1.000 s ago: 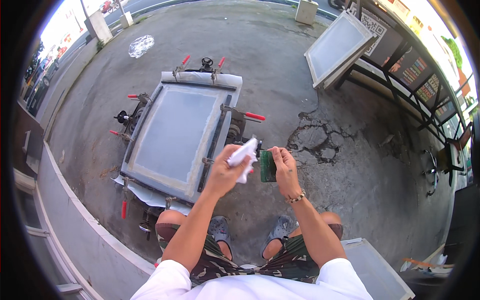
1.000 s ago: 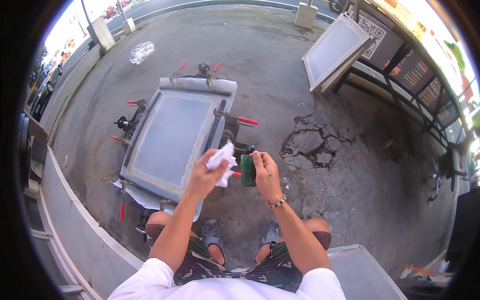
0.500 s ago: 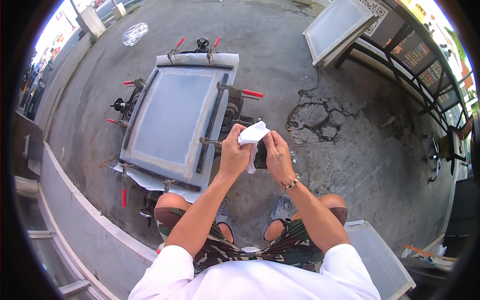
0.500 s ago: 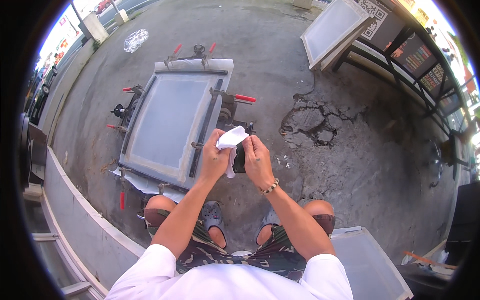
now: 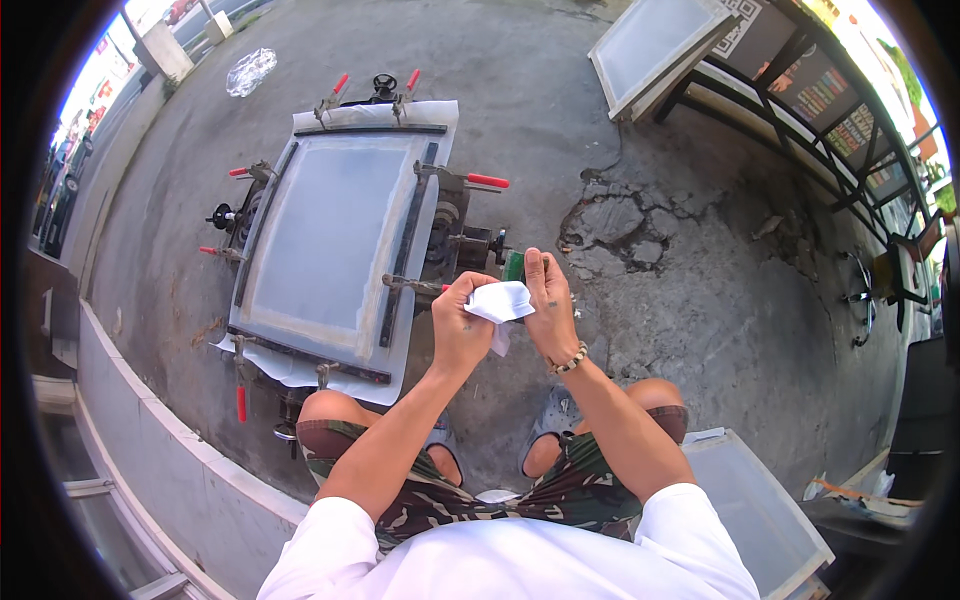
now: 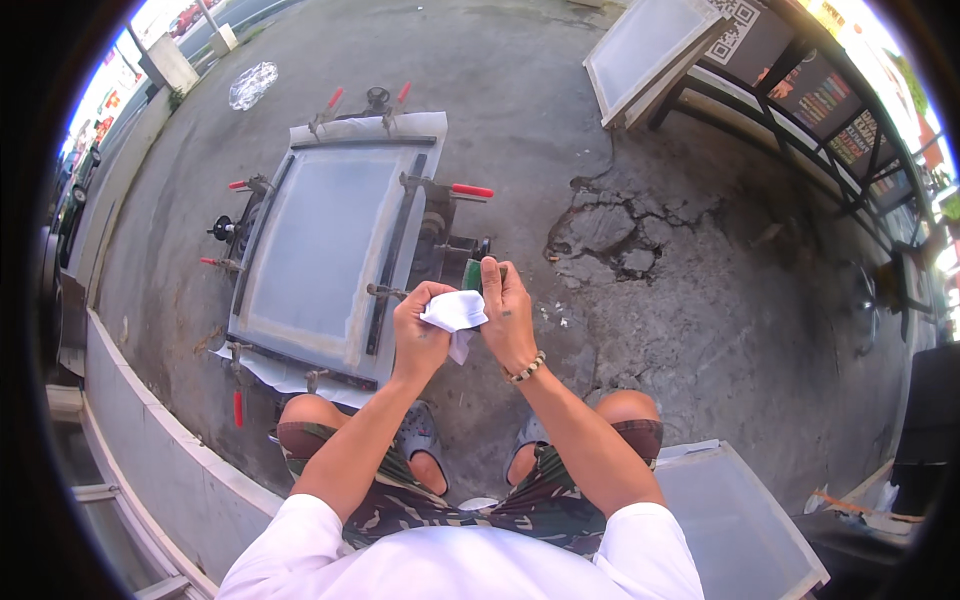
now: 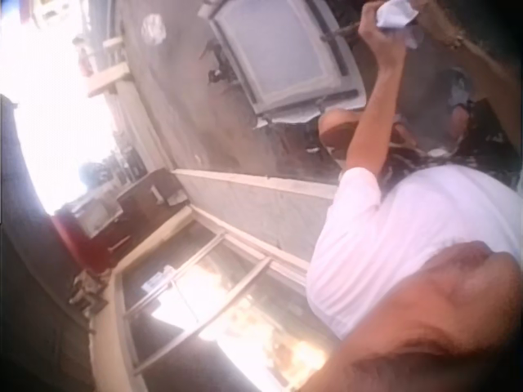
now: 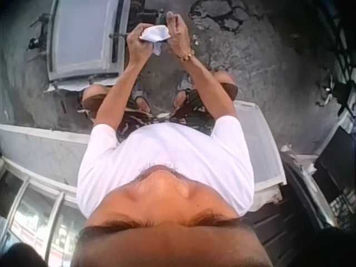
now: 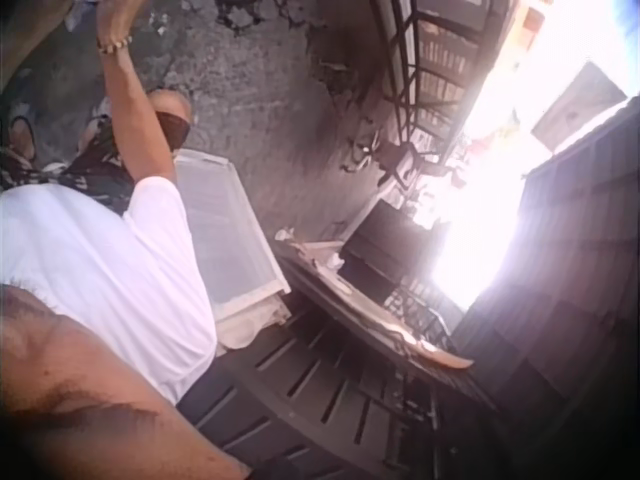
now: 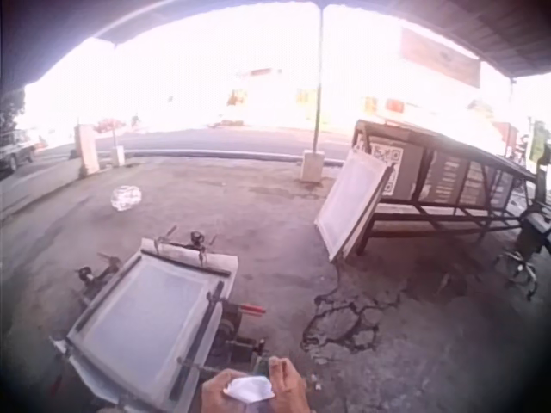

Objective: The person applies adhesive from a bottle to the wooden edges of a screen printing frame. They then position a mesh sheet over the frame, pressing and smoothing the edges with a small green tool. Finally, they move the frame aside and wipe the tool with a cloth.

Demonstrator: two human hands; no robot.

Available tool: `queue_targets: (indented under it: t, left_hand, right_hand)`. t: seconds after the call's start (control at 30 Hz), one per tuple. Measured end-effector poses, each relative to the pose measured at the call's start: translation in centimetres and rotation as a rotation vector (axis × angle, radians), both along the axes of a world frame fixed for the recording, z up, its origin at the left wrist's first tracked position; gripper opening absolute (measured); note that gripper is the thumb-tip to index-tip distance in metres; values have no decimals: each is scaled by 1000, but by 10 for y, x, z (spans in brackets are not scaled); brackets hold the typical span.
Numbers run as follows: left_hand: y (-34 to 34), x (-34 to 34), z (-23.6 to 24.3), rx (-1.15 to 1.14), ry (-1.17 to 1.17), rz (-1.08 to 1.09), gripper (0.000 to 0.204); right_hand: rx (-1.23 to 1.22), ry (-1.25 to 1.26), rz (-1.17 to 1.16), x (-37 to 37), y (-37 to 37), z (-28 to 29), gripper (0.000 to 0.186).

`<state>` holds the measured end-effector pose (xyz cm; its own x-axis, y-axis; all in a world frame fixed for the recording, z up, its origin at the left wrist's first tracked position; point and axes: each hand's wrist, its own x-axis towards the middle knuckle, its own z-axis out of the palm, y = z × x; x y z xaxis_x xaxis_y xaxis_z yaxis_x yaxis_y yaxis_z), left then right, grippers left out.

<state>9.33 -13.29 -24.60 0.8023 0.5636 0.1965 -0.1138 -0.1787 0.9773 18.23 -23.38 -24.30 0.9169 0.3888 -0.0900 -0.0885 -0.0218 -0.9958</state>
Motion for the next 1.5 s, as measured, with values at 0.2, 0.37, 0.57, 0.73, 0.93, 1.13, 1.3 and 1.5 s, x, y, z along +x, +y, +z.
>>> queue_targets:
  t: [0.2,0.37,0.57,0.73,0.93,1.13,1.3,1.5]
  left_hand:
    - [50,7,31,-523,-106,85,19]
    - [40,6,46,34,-30,-203,36]
    - [18,11,6,-10,28,-139,25]
    - [60,14,26,-505,29,112,11]
    - [26,6,50,24,44,-231,28]
    - [-4,6,30,340,98,-167,49]
    - [1,6,29,85,125,-160,36]
    - [27,17,17,77,84,91,27]
  right_hand:
    - [287,382,279,13,-12,22,47]
    - [461,705,325,8,-5,24,44]
    - [171,839,317,-8,-6,3,39]
    - [664,1268,654,1,-14,-6,54]
    - [746,1451,600,9,-11,0,60]
    - [501,1206,391,-4,-3,3,66]
    - [478,1124,633,4,-11,-2,78]
    - [469,1183,854,-9,-10,2,89]
